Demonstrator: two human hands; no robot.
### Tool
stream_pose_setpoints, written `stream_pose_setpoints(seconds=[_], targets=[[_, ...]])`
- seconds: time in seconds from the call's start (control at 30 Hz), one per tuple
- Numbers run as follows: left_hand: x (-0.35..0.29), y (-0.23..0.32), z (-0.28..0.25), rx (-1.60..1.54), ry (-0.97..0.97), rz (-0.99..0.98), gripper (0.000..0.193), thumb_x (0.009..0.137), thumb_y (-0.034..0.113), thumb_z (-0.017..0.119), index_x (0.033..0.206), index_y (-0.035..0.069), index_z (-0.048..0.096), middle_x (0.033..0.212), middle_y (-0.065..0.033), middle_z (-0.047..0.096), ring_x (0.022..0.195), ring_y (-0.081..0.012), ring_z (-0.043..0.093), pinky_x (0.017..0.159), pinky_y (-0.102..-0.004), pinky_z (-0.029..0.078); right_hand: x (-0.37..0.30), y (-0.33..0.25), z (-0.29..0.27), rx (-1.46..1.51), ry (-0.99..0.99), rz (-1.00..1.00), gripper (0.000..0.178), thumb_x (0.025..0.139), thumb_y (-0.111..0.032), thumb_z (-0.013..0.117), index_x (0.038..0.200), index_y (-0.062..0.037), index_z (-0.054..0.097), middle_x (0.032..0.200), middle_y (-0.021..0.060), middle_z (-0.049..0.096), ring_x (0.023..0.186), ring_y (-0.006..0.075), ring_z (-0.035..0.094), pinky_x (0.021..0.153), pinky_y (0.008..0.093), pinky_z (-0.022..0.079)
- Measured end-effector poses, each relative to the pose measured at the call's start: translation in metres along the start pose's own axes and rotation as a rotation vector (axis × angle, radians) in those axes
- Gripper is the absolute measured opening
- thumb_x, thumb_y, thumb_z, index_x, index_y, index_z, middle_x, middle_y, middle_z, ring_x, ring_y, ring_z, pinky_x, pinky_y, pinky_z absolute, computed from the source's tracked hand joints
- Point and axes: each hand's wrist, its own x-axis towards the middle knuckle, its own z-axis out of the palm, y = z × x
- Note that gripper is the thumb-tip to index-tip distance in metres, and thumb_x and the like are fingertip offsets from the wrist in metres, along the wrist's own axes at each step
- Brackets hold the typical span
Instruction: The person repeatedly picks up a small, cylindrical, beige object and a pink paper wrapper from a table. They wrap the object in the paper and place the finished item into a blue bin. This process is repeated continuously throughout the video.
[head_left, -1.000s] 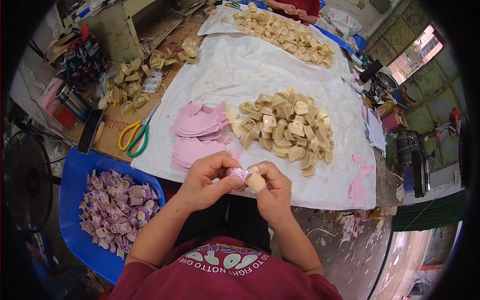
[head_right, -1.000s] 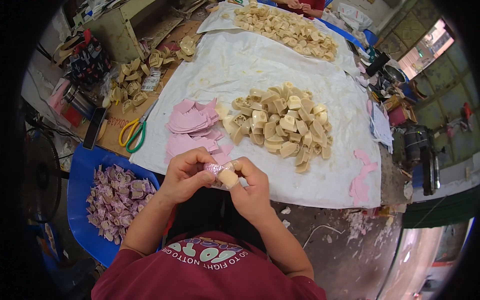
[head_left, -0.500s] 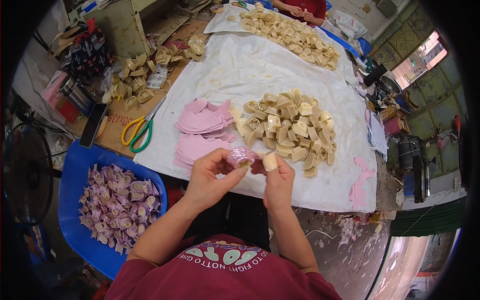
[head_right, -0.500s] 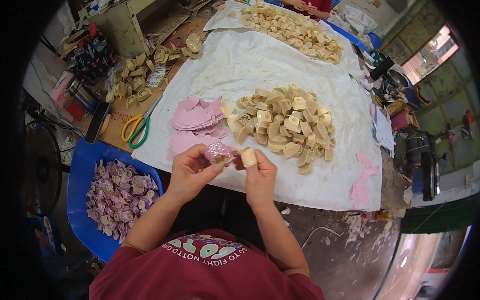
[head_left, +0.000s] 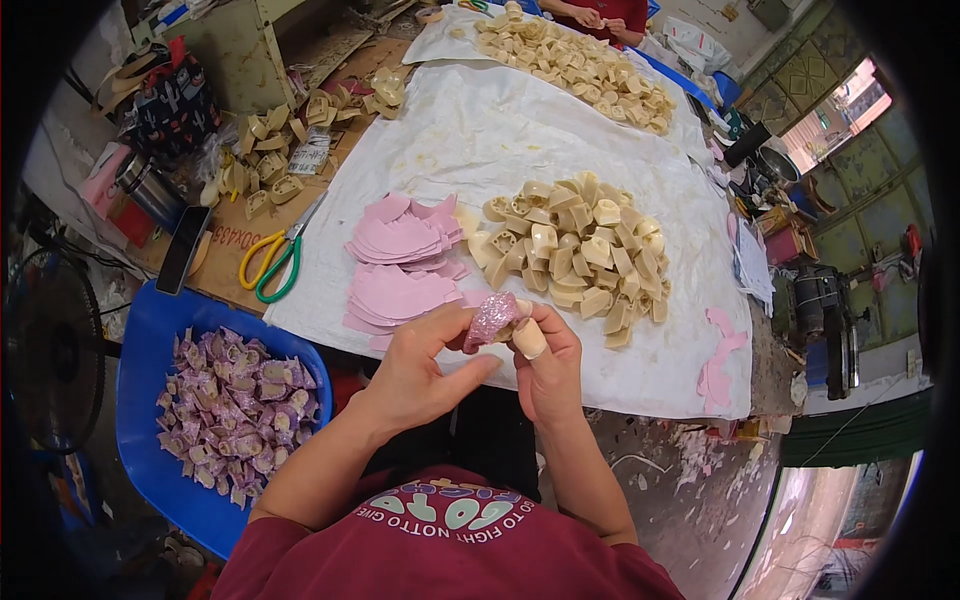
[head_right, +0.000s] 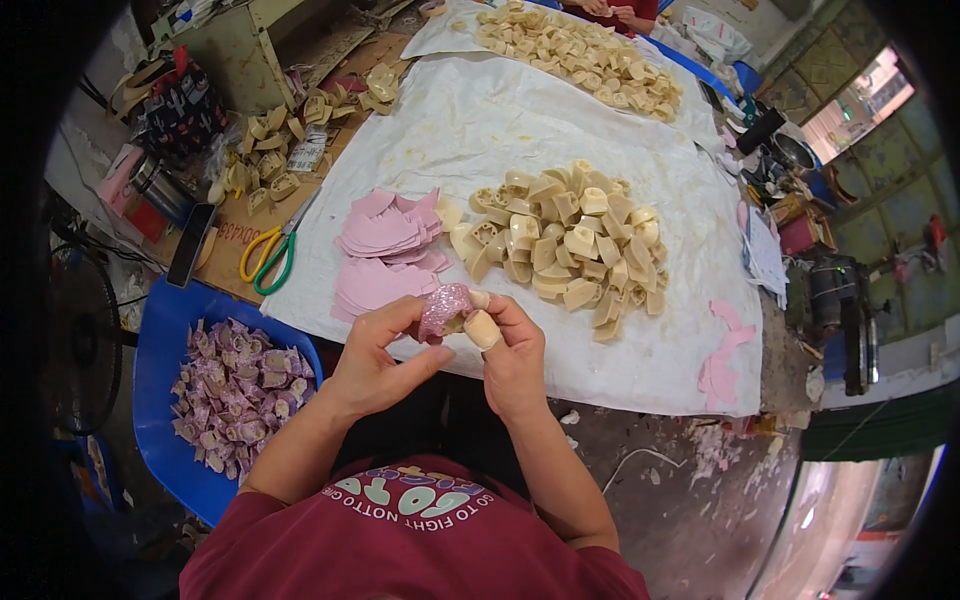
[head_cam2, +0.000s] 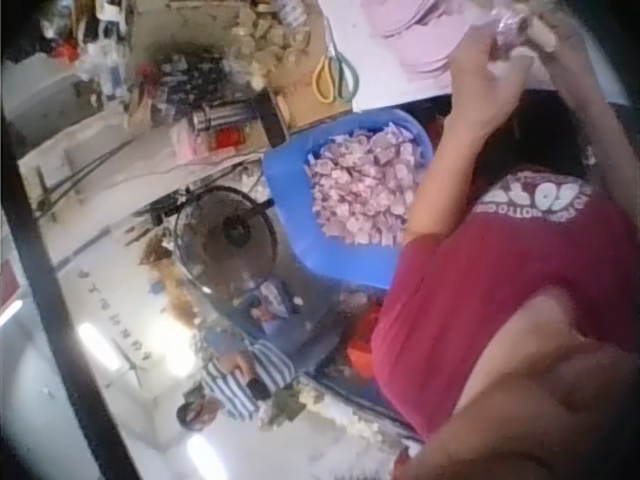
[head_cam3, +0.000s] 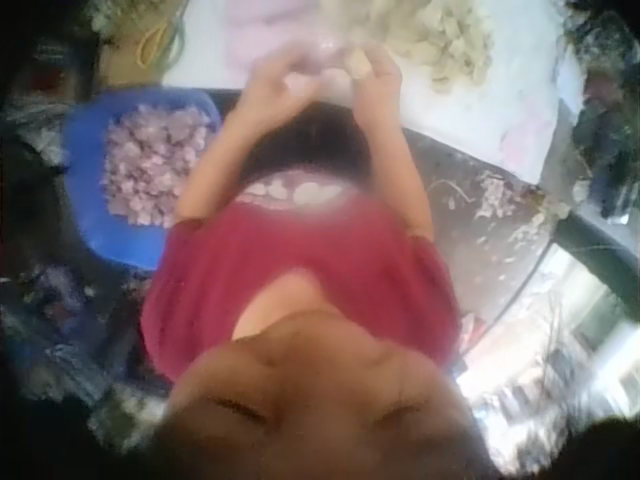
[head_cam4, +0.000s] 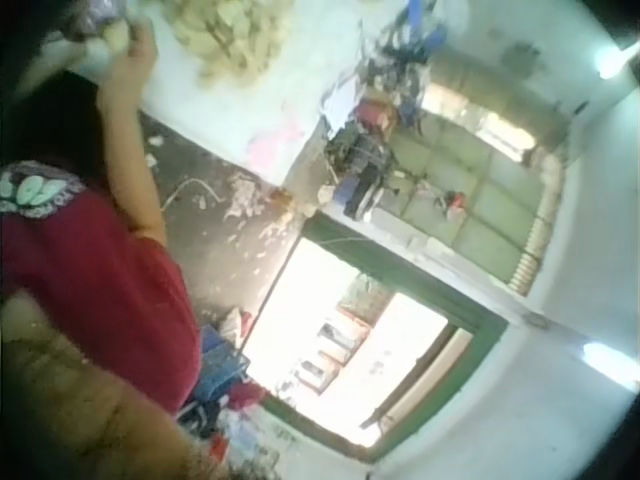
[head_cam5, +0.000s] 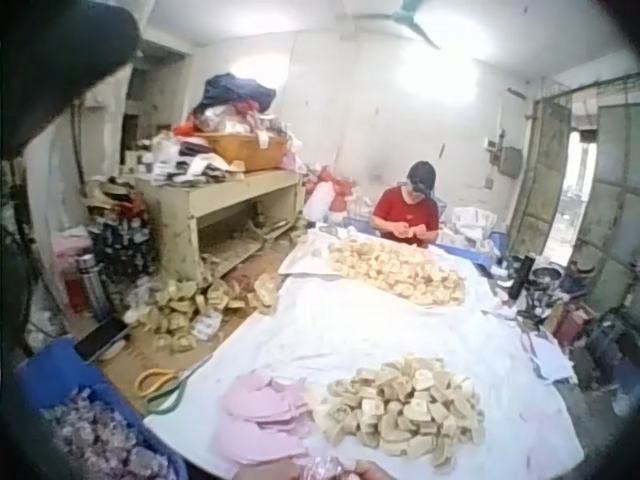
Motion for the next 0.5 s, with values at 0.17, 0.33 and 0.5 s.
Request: stream_pose_setpoints(seconds=[0.17,0.33,0.5], targets=[[-0.001,0.001,-0.002,-0.143,-0.004,-0.146,0.020,0.081,0.007,0.070,0.098,-0.002,0.066,0.076,-0.0032,0.063,0.069,-0.0093,0.056,0.066,-0.0252,0.046,-0.002,0.003,-0.005,0.020,-0.040,0.062,0.031,0.089,-0.013,0.066,0.116,-0.0004,0.058,0.107,0.0047,0.064,0.099,0.0113,0.060,0.091,0.0274,0.045],[-0.001,0.000,-0.003,0.110,-0.003,0.002,0.020,0.078,0.009,0.071,0.094,0.000,0.065,0.074,-0.0074,0.061,0.065,-0.0153,0.058,0.060,-0.0286,0.046,0.006,-0.007,-0.002,-0.001,-0.097,0.088,0.036,0.087,-0.014,0.068,0.118,0.0005,0.057,0.106,0.0057,0.064,0.099,0.0118,0.059,0.089,0.0271,0.046],[-0.006,-0.011,0.007,0.407,0.074,0.126,0.023,0.070,0.008,0.071,0.091,0.001,0.063,0.076,-0.0112,0.059,0.065,-0.0250,0.059,0.059,-0.0322,0.047,0.010,-0.011,0.003,-0.291,-0.096,0.076,0.027,0.086,-0.009,0.066,0.111,0.0018,0.060,0.105,0.0086,0.065,0.094,0.0125,0.061,0.084,0.0269,0.048]])
